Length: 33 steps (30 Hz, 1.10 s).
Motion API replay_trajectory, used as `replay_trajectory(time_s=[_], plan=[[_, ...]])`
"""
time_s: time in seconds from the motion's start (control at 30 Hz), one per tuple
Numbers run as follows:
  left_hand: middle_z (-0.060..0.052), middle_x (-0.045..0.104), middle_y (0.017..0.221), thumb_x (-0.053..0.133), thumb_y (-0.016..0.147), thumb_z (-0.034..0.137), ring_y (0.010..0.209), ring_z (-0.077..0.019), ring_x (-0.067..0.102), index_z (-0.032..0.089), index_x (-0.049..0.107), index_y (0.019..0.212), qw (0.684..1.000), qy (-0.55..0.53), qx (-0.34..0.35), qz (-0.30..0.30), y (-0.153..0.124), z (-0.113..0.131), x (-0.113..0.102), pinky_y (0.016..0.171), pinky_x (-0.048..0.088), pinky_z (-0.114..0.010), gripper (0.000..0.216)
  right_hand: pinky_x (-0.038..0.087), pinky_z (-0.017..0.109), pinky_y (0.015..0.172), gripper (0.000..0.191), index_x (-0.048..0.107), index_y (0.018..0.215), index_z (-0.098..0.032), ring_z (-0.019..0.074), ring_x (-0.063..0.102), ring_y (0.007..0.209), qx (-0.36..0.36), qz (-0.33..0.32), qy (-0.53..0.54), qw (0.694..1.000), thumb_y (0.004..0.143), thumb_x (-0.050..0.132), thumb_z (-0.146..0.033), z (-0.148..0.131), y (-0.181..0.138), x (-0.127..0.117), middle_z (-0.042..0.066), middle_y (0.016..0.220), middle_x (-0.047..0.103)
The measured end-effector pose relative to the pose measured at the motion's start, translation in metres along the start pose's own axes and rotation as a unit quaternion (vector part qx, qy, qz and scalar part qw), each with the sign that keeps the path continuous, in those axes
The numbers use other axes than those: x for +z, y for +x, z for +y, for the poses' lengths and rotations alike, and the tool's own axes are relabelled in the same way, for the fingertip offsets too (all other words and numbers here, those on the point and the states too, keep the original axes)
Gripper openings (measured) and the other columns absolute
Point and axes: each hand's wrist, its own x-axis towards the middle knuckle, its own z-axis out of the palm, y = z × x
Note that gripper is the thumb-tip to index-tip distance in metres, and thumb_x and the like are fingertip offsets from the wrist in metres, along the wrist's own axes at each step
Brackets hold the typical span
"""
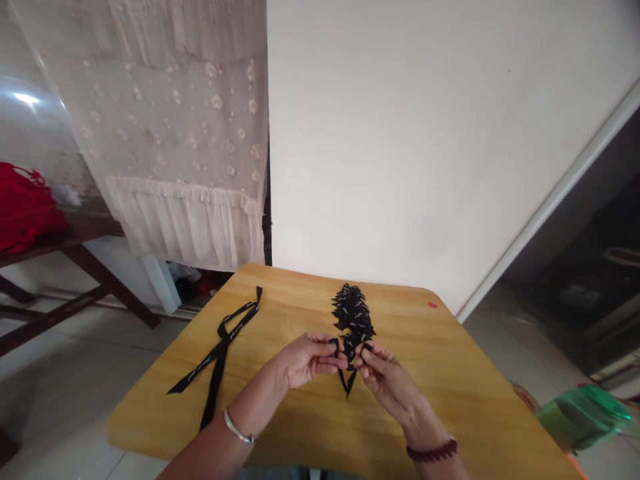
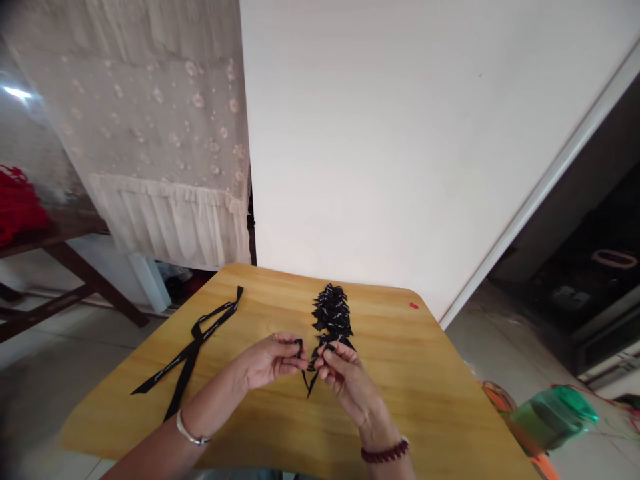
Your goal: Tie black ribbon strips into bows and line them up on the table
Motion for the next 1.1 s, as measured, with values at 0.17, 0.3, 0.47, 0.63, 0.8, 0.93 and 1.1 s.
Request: replay_trajectory(time_s=[0.17, 0.3, 0.47, 0.63, 0.8, 0.93, 1.1], plan=[[-0.013, 0.067, 0.083, 0.058, 0.068, 0.005, 0.081, -0.0159, 0.062, 0.003, 0.06, 0.087, 0.999, 0.009, 0.026, -0.035, 0.011, 0.002, -0.014, 0.071, 0.049, -0.016, 0.019, 0.047, 0.014, 0.052, 0.012, 0.065, 0.073, -0.011, 0.0089, 0.061, 0.056, 0.009, -0.027, -0.033, 0.999, 0.064, 0.069, -0.016, 0.003, 0.017, -0.003, 0.005, 0.068, 0.067], [-0.012, 0.068, 0.075, 0.056, 0.071, 0.006, 0.074, -0.0156, 0.064, 0.004, 0.06, 0.079, 0.999, -0.009, 0.032, 0.013, 0.023, 0.002, -0.027, 0.065, 0.05, -0.016, 0.009, 0.047, 0.017, 0.054, 0.018, 0.062, 0.076, -0.012, 0.0122, 0.063, 0.059, 0.025, -0.021, -0.036, 0.999, 0.061, 0.071, -0.016, 0.008, 0.032, -0.008, 0.006, 0.069, 0.067], [-0.01, 0.068, 0.071, 0.056, 0.071, 0.008, 0.065, -0.0152, 0.065, 0.006, 0.059, 0.074, 0.996, -0.041, 0.031, 0.071, 0.035, -0.005, -0.041, 0.054, 0.051, -0.016, 0.005, 0.042, 0.015, 0.044, 0.018, 0.058, 0.072, -0.014, 0.0085, 0.058, 0.047, 0.015, -0.015, -0.023, 0.999, 0.06, 0.071, -0.016, 0.019, 0.053, -0.011, 0.003, 0.061, 0.066], [-0.005, 0.066, 0.063, 0.061, 0.065, 0.009, 0.04, -0.0094, 0.058, 0.008, 0.059, 0.072, 0.994, -0.052, 0.028, 0.094, 0.04, -0.008, -0.049, 0.029, 0.038, -0.012, 0.007, 0.03, 0.01, 0.033, 0.014, 0.056, 0.068, -0.014, 0.0012, 0.043, 0.035, -0.021, -0.015, -0.002, 1.0, 0.064, 0.068, -0.02, 0.025, 0.065, -0.012, 0.0, 0.061, 0.063], [-0.004, 0.066, 0.061, 0.061, 0.065, 0.008, 0.038, -0.0098, 0.057, 0.01, 0.058, 0.069, 0.991, -0.07, 0.034, 0.113, 0.043, -0.008, -0.051, 0.028, 0.038, -0.012, 0.006, 0.035, 0.01, 0.036, 0.016, 0.057, 0.069, -0.014, 0.0024, 0.047, 0.038, 0.003, 0.006, -0.009, 1.0, 0.062, 0.07, -0.021, 0.031, 0.07, -0.018, 0.0, 0.058, 0.062], [-0.009, 0.067, 0.063, 0.057, 0.07, 0.008, 0.057, -0.0153, 0.064, 0.005, 0.061, 0.072, 0.992, -0.052, 0.032, 0.106, 0.045, -0.011, -0.053, 0.047, 0.05, -0.017, 0.005, 0.039, 0.01, 0.04, 0.015, 0.059, 0.065, -0.013, 0.0032, 0.052, 0.042, 0.011, 0.021, -0.003, 1.0, 0.06, 0.072, -0.018, 0.037, 0.074, -0.021, -0.001, 0.055, 0.062], [-0.013, 0.068, 0.073, 0.053, 0.073, 0.006, 0.066, -0.0147, 0.065, 0.002, 0.061, 0.082, 0.994, -0.05, 0.039, 0.089, 0.043, -0.009, -0.055, 0.06, 0.051, -0.017, 0.013, 0.042, 0.012, 0.041, 0.016, 0.061, 0.07, -0.013, 0.0061, 0.057, 0.045, 0.017, 0.029, 0.012, 0.999, 0.059, 0.072, -0.016, 0.04, 0.076, -0.023, 0.001, 0.061, 0.065]])
